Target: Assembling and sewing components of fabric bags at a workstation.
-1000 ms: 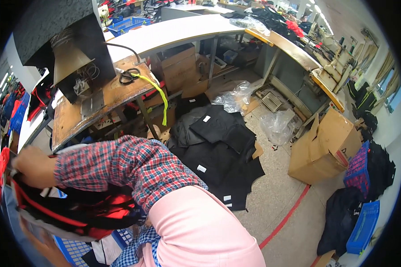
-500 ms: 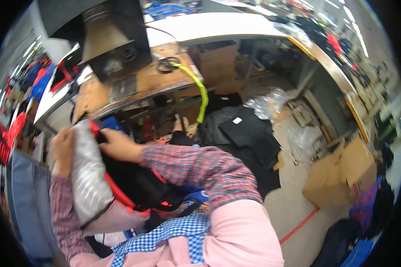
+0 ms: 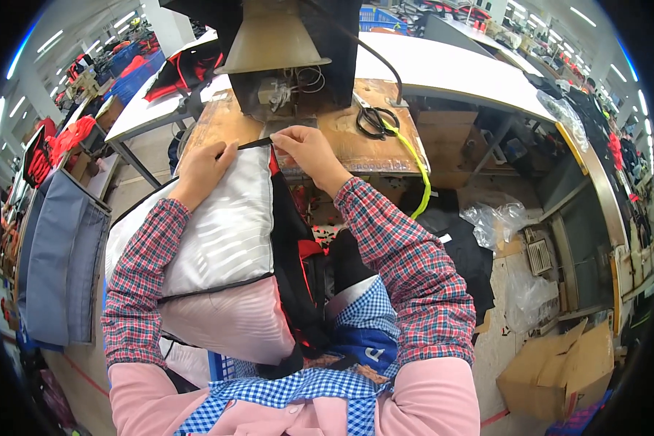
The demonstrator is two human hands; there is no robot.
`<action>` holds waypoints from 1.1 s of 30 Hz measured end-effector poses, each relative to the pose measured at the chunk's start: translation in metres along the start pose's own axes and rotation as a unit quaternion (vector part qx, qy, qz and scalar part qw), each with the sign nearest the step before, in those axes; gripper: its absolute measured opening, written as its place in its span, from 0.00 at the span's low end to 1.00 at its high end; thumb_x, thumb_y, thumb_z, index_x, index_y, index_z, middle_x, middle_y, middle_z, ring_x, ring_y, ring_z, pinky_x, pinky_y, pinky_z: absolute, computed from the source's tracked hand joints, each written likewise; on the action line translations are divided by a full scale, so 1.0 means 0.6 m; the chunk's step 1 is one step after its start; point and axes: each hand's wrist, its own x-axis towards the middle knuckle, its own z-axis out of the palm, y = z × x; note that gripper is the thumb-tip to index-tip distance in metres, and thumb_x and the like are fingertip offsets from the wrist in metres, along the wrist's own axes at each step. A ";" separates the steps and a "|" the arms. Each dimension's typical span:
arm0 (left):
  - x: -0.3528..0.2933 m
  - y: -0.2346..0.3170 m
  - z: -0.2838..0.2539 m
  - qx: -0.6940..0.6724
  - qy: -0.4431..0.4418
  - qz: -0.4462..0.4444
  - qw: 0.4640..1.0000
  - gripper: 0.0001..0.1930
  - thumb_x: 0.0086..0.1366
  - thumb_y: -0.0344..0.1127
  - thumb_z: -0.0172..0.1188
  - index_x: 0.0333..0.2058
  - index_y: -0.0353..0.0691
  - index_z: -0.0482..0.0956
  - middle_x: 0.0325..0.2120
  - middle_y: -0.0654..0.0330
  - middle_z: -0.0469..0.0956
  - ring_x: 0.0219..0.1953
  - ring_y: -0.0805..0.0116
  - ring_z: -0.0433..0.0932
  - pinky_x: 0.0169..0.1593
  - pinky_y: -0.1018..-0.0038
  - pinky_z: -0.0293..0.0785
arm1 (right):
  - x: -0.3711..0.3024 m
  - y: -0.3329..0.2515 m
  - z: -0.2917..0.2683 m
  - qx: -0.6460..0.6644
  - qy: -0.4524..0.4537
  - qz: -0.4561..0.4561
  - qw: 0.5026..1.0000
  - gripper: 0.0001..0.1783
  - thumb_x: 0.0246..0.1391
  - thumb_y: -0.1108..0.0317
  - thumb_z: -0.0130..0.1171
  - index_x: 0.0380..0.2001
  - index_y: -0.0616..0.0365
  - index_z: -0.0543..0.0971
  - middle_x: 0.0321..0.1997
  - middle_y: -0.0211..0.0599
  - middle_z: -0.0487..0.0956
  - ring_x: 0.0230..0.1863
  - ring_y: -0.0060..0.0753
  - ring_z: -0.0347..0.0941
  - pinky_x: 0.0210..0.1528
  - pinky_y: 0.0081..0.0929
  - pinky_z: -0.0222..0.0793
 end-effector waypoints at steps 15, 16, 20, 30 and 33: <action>0.091 -0.035 0.038 -0.020 0.020 0.024 0.999 0.24 0.68 0.50 0.51 0.29 0.33 0.82 0.20 0.43 0.77 0.25 0.44 0.76 0.33 0.56 0.70 | 0.084 0.010 -0.023 0.148 0.000 0.081 0.986 0.08 0.63 0.63 0.53 0.30 0.53 0.76 0.29 0.22 0.74 0.31 0.18 0.70 0.37 0.20 0.69; 0.096 -0.033 0.037 -0.025 0.021 0.030 0.999 0.24 0.68 0.50 0.51 0.29 0.33 0.82 0.20 0.43 0.76 0.25 0.45 0.76 0.32 0.57 0.70 | 0.087 0.011 -0.026 0.160 -0.005 0.075 0.984 0.09 0.62 0.63 0.53 0.30 0.53 0.75 0.28 0.22 0.73 0.30 0.18 0.70 0.37 0.20 0.69; 0.102 -0.030 0.030 -0.036 0.021 0.018 0.999 0.24 0.68 0.50 0.52 0.29 0.33 0.82 0.20 0.43 0.76 0.24 0.45 0.76 0.31 0.58 0.70 | 0.089 0.003 -0.020 0.178 0.000 0.063 0.982 0.09 0.62 0.64 0.53 0.28 0.52 0.75 0.26 0.21 0.73 0.29 0.17 0.69 0.36 0.19 0.68; 0.114 -0.046 0.039 -0.031 0.034 0.005 0.999 0.27 0.68 0.55 0.51 0.29 0.33 0.83 0.20 0.42 0.77 0.25 0.44 0.77 0.34 0.57 0.71 | 0.099 0.013 -0.014 0.183 0.025 0.039 0.982 0.07 0.61 0.65 0.54 0.28 0.53 0.76 0.27 0.21 0.73 0.28 0.16 0.68 0.35 0.19 0.68; 0.114 -0.045 0.038 -0.030 0.030 -0.003 0.999 0.27 0.68 0.55 0.51 0.28 0.32 0.83 0.20 0.42 0.77 0.26 0.44 0.77 0.34 0.57 0.71 | 0.098 0.012 -0.007 0.189 0.039 0.038 0.980 0.07 0.60 0.65 0.54 0.28 0.53 0.76 0.28 0.21 0.73 0.28 0.16 0.68 0.35 0.18 0.68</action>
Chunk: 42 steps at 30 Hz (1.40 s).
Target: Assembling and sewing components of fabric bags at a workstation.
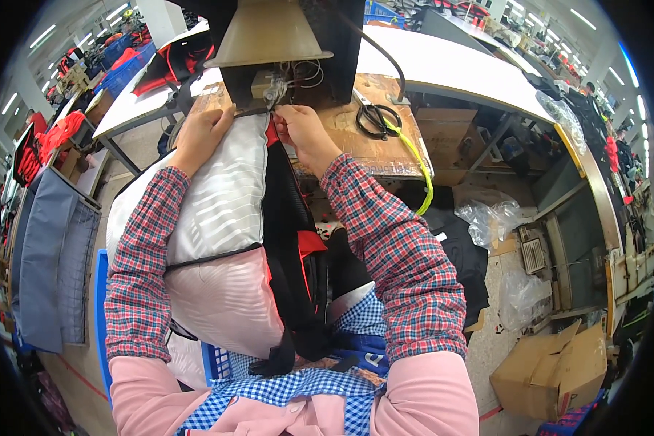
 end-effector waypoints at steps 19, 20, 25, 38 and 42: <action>-0.020 -0.058 -0.040 -0.014 0.089 -0.014 0.996 0.23 0.67 0.51 0.53 0.29 0.34 0.82 0.22 0.42 0.77 0.26 0.45 0.78 0.32 0.62 0.72 | -0.101 -0.055 -0.035 -0.076 -0.003 -0.033 0.997 0.12 0.61 0.61 0.55 0.26 0.54 0.75 0.27 0.25 0.74 0.28 0.19 0.71 0.33 0.21 0.70; -0.028 -0.058 -0.051 -0.026 0.085 -0.016 0.996 0.23 0.67 0.51 0.53 0.29 0.34 0.81 0.20 0.42 0.76 0.23 0.47 0.78 0.31 0.63 0.71 | -0.121 -0.043 -0.052 -0.122 -0.003 -0.010 0.993 0.13 0.62 0.60 0.54 0.26 0.55 0.74 0.26 0.24 0.73 0.27 0.17 0.70 0.32 0.19 0.69; -0.071 -0.036 -0.093 -0.031 0.090 0.004 0.995 0.23 0.69 0.50 0.52 0.28 0.33 0.80 0.19 0.43 0.76 0.21 0.49 0.76 0.29 0.64 0.70 | -0.194 0.031 -0.138 -0.366 -0.066 -0.031 0.928 0.06 0.60 0.69 0.57 0.34 0.61 0.77 0.30 0.28 0.77 0.32 0.19 0.73 0.40 0.19 0.72; -0.300 0.040 -0.197 -0.074 0.147 -0.003 0.986 0.20 0.69 0.42 0.55 0.24 0.30 0.75 0.15 0.45 0.69 0.14 0.62 0.67 0.23 0.68 0.65 | -0.281 0.068 0.145 -0.357 -0.222 -0.189 0.887 0.23 0.51 0.61 0.68 0.46 0.63 0.76 0.41 0.44 0.82 0.43 0.34 0.79 0.46 0.30 0.72; -0.371 0.045 -0.217 -0.053 0.141 -0.023 0.988 0.22 0.69 0.42 0.54 0.18 0.33 0.70 0.12 0.48 0.65 0.13 0.60 0.63 0.21 0.67 0.61 | -0.307 0.090 0.168 -0.347 -0.255 -0.203 0.879 0.18 0.51 0.63 0.68 0.41 0.63 0.78 0.38 0.43 0.83 0.38 0.34 0.80 0.43 0.30 0.73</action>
